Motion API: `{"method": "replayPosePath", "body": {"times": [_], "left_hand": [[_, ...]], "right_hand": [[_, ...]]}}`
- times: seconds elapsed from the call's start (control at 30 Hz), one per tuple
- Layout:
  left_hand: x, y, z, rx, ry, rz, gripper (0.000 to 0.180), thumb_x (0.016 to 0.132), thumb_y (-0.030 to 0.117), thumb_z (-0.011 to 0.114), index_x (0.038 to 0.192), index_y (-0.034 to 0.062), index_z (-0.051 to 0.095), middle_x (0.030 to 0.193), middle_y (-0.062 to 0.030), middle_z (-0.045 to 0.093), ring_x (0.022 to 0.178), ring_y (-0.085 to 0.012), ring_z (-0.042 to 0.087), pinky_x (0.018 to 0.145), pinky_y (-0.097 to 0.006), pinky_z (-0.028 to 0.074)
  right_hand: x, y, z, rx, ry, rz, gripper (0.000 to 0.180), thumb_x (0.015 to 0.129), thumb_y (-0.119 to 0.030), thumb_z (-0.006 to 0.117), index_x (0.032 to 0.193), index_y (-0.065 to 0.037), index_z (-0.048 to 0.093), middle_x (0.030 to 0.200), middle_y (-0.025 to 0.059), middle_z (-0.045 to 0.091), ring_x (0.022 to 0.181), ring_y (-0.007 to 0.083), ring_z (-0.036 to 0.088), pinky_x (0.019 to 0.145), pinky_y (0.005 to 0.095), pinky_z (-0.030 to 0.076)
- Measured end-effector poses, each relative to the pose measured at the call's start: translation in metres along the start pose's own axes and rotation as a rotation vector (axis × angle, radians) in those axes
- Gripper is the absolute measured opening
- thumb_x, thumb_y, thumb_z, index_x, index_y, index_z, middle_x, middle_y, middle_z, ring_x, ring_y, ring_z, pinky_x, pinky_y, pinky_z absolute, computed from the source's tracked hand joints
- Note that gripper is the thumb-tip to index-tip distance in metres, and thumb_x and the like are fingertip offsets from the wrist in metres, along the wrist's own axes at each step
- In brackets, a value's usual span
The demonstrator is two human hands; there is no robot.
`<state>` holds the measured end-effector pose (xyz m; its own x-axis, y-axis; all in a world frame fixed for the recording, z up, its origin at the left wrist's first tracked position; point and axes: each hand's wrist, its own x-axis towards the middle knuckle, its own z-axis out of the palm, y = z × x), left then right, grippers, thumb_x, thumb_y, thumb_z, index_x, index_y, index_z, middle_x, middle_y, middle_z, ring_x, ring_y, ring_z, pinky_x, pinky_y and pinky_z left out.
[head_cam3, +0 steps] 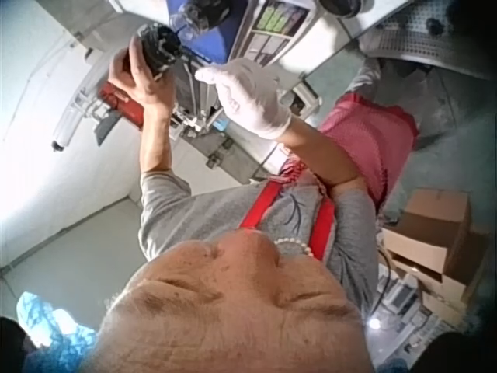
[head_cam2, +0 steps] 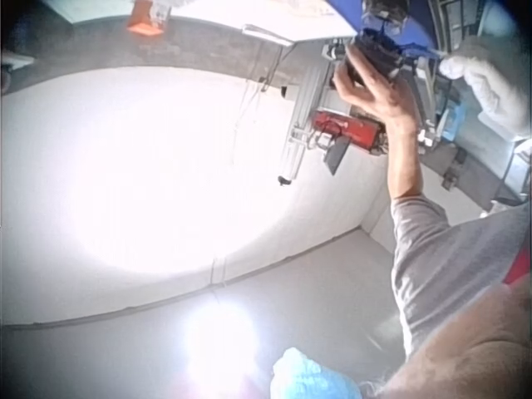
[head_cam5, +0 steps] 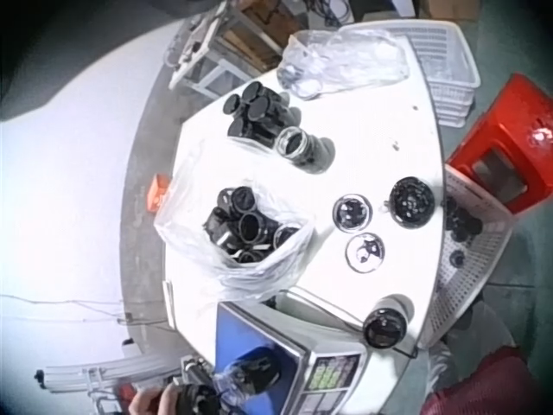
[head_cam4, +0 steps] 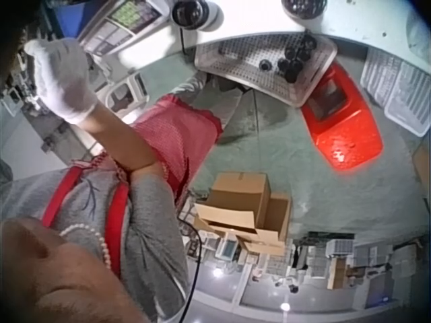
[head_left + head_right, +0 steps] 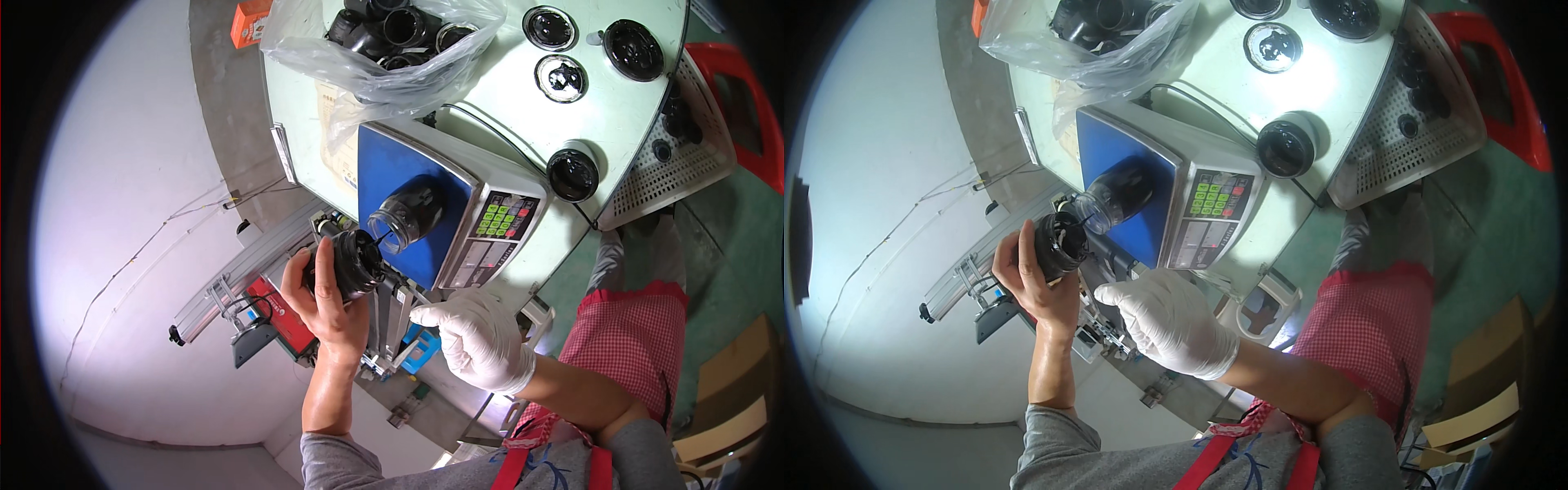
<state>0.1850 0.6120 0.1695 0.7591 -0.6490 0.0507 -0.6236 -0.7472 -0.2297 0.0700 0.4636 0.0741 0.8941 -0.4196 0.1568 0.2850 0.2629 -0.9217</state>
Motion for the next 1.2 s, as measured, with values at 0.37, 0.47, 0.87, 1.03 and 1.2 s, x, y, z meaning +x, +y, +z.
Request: {"method": "replayPosePath", "body": {"times": [0.37, 0.47, 0.87, 1.03, 1.2], "left_hand": [[0.0, 0.0, -0.003, 0.008, 0.023, 0.008, 0.079, 0.061, -0.017, 0.077, 0.136, 0.0046, 0.062, 0.129, -0.0181, 0.045, 0.113, -0.0328, 0.056, 0.093, -0.039, 0.052], [0.0, -0.003, -0.004, 0.016, 0.006, 0.01, 0.083, 0.062, -0.009, 0.083, 0.139, 0.0078, 0.058, 0.124, -0.0146, 0.051, 0.114, -0.0307, 0.052, 0.095, -0.04, 0.049], [0.001, 0.004, -0.002, -0.004, -0.008, -0.001, 0.079, 0.063, -0.015, 0.078, 0.138, 0.0041, 0.06, 0.128, -0.0179, 0.044, 0.114, -0.0334, 0.056, 0.094, -0.04, 0.052], [0.001, 0.005, -0.001, 0.003, -0.013, -0.014, 0.083, 0.061, -0.012, 0.081, 0.138, 0.0066, 0.059, 0.128, -0.0159, 0.046, 0.116, -0.0321, 0.053, 0.095, -0.04, 0.05], [0.002, 0.006, -0.002, 0.001, -0.012, -0.022, 0.086, 0.06, -0.01, 0.084, 0.139, 0.0091, 0.058, 0.127, -0.0139, 0.048, 0.118, -0.031, 0.05, 0.098, -0.04, 0.049]], "right_hand": [[0.004, 0.003, 0.007, -0.028, 0.03, -0.015, 0.039, 0.076, 0.013, 0.066, 0.114, 0.003, 0.059, 0.099, 0.0101, 0.071, 0.069, 0.0223, 0.065, 0.067, 0.0353, 0.054], [0.005, 0.004, 0.002, 0.039, 0.001, 0.026, 0.04, 0.074, 0.012, 0.068, 0.113, 0.004, 0.06, 0.098, 0.0095, 0.071, 0.07, 0.0219, 0.065, 0.068, 0.0343, 0.054], [-0.002, 0.0, 0.001, -0.015, 0.016, 0.013, 0.045, 0.076, 0.014, 0.065, 0.118, 0.0, 0.058, 0.104, 0.0095, 0.072, 0.076, 0.0252, 0.068, 0.07, 0.0367, 0.055], [0.0, -0.001, 0.004, -0.004, 0.04, 0.012, 0.037, 0.082, 0.014, 0.062, 0.115, -0.001, 0.058, 0.101, 0.0089, 0.072, 0.073, 0.0251, 0.068, 0.067, 0.0369, 0.055], [0.0, 0.0, 0.005, 0.022, 0.011, 0.021, 0.034, 0.084, 0.013, 0.06, 0.115, -0.002, 0.059, 0.1, 0.0089, 0.072, 0.071, 0.0249, 0.067, 0.064, 0.0371, 0.054]]}}
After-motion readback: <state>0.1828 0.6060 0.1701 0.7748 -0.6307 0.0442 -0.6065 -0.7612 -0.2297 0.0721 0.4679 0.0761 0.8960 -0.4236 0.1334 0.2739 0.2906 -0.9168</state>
